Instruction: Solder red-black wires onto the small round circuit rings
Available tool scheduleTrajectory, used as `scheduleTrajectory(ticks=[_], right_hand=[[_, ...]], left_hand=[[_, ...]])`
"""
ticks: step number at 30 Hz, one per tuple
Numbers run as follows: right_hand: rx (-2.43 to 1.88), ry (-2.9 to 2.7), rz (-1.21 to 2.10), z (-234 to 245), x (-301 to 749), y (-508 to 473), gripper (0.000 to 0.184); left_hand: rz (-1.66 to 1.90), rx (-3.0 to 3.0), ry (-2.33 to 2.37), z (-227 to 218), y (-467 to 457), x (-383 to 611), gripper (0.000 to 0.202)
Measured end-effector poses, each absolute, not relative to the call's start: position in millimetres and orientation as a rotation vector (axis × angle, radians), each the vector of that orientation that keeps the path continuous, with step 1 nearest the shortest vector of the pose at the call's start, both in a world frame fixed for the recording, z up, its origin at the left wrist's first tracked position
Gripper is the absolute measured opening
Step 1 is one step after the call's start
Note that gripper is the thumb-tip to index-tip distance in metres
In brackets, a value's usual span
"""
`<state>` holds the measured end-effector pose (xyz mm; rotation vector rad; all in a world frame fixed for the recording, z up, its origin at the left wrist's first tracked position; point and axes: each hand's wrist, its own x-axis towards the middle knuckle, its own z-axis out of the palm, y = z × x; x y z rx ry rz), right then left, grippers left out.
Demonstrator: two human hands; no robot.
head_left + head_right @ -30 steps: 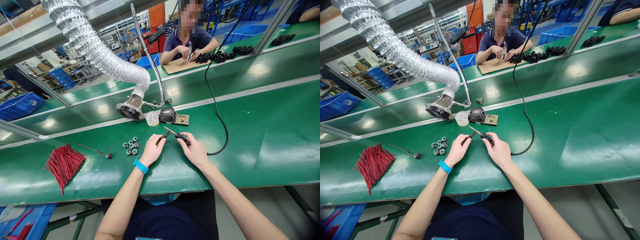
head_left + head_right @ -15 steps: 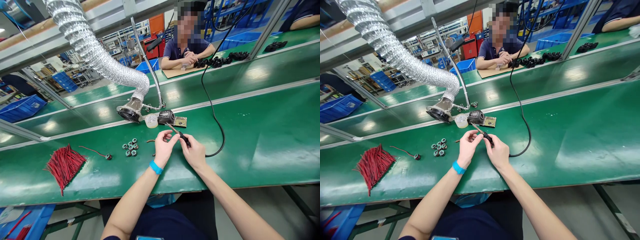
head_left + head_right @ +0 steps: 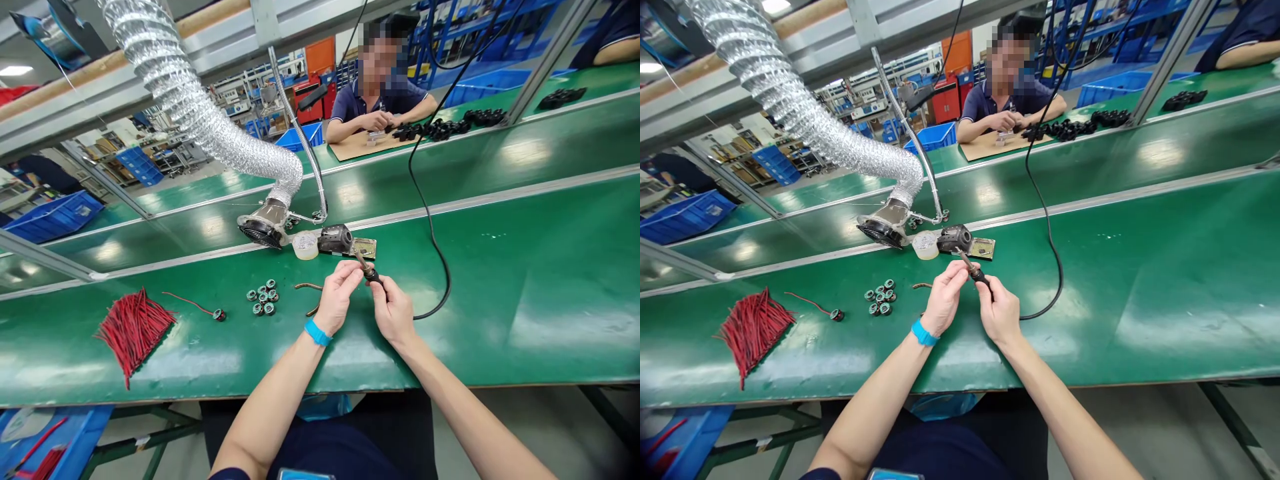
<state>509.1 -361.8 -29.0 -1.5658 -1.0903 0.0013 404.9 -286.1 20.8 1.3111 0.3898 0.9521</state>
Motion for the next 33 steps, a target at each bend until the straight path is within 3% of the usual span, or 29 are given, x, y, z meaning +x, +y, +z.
scheduleTrajectory(ticks=[10, 15, 18, 21, 28, 33], right_hand=[[-1.567, -1.228, -0.135, -29, 502, -362, 0.042], [-1.57, -1.183, -0.104, -26, 504, -363, 0.043], [-1.501, -1.139, 0.035, -25, 505, -364, 0.042], [-1.476, -1.118, 0.088, -24, 505, -364, 0.04], [-1.472, -1.107, 0.088, -24, 506, -364, 0.039], [-1.483, -1.114, 0.09, -24, 506, -365, 0.039]], left_hand=[[1.166, 1.055, 0.676, 21, -299, 413, 0.046], [1.059, 1.116, 0.587, 21, -300, 410, 0.034], [0.857, 1.154, 0.398, 24, -301, 406, 0.045], [0.901, 1.082, 0.37, 24, -303, 406, 0.059], [1.044, 1.241, 0.506, 10, -295, 407, 0.032], [1.103, 1.403, 0.486, 17, -293, 404, 0.029]])
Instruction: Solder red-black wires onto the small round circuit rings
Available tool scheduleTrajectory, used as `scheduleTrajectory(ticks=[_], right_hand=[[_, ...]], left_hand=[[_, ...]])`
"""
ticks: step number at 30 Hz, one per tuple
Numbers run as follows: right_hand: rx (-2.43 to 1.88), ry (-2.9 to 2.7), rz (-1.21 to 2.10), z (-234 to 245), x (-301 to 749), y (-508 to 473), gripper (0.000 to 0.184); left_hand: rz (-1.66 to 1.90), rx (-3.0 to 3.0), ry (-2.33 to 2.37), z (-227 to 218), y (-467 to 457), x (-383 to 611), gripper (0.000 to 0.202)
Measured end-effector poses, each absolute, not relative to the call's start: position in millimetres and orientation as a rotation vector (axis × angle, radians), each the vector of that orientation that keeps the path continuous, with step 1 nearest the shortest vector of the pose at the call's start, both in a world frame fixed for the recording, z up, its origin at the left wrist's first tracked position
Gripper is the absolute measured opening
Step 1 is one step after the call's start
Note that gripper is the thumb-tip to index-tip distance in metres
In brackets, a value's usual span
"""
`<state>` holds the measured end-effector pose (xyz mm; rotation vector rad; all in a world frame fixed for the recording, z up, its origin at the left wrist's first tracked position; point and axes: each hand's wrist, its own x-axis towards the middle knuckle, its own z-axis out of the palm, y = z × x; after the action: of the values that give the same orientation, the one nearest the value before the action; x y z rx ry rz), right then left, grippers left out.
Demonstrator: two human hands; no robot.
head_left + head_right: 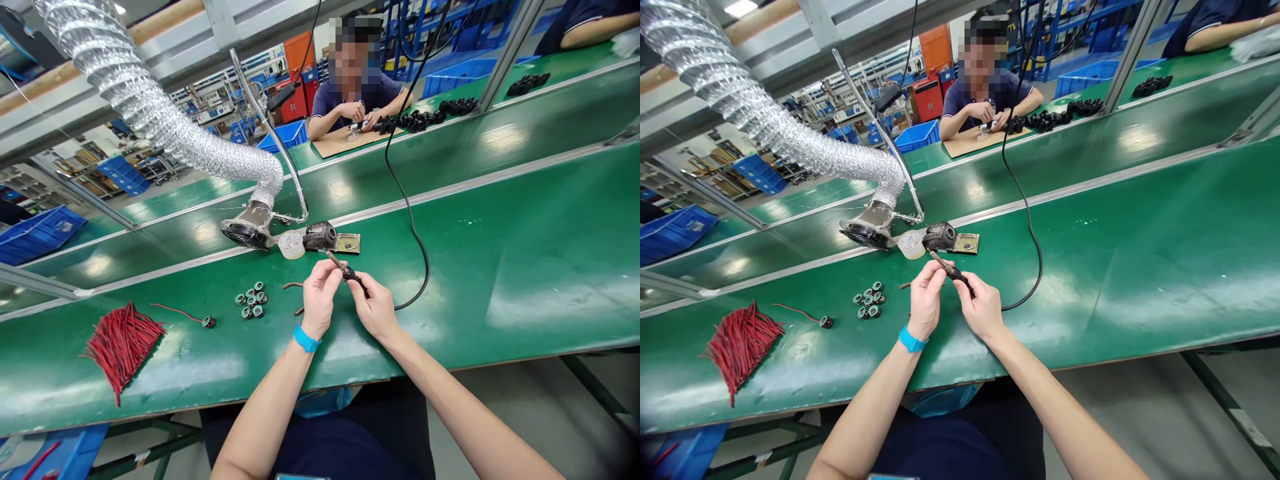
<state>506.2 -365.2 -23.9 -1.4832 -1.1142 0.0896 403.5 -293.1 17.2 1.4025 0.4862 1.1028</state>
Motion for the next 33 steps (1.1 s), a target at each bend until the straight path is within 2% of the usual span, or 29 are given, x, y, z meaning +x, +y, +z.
scheduleTrajectory(ticks=[6, 11, 16, 25, 28, 31, 33], right_hand=[[-1.414, -1.092, 0.208, -24, 508, -365, 0.039], [-1.328, -1.065, 0.299, -20, 510, -363, 0.04], [-1.275, -1.036, 0.356, -19, 510, -364, 0.042], [-1.23, -1.042, 0.355, -16, 511, -365, 0.049], [-1.212, -1.037, 0.412, -16, 511, -365, 0.054], [-1.186, -1.013, 0.504, -16, 511, -364, 0.055], [-1.183, -1.016, 0.518, -16, 511, -364, 0.054]], left_hand=[[0.948, 1.575, 0.489, 30, -295, 403, 0.037], [0.841, 1.328, 0.349, 22, -292, 407, 0.042], [0.948, 1.052, 0.332, 22, -297, 416, 0.039], [1.053, 1.232, 0.42, 26, -305, 414, 0.035], [0.927, 1.257, 0.369, 30, -299, 412, 0.034], [0.734, 1.229, 0.24, 32, -295, 409, 0.042], [0.772, 1.165, 0.224, 32, -294, 410, 0.044]])
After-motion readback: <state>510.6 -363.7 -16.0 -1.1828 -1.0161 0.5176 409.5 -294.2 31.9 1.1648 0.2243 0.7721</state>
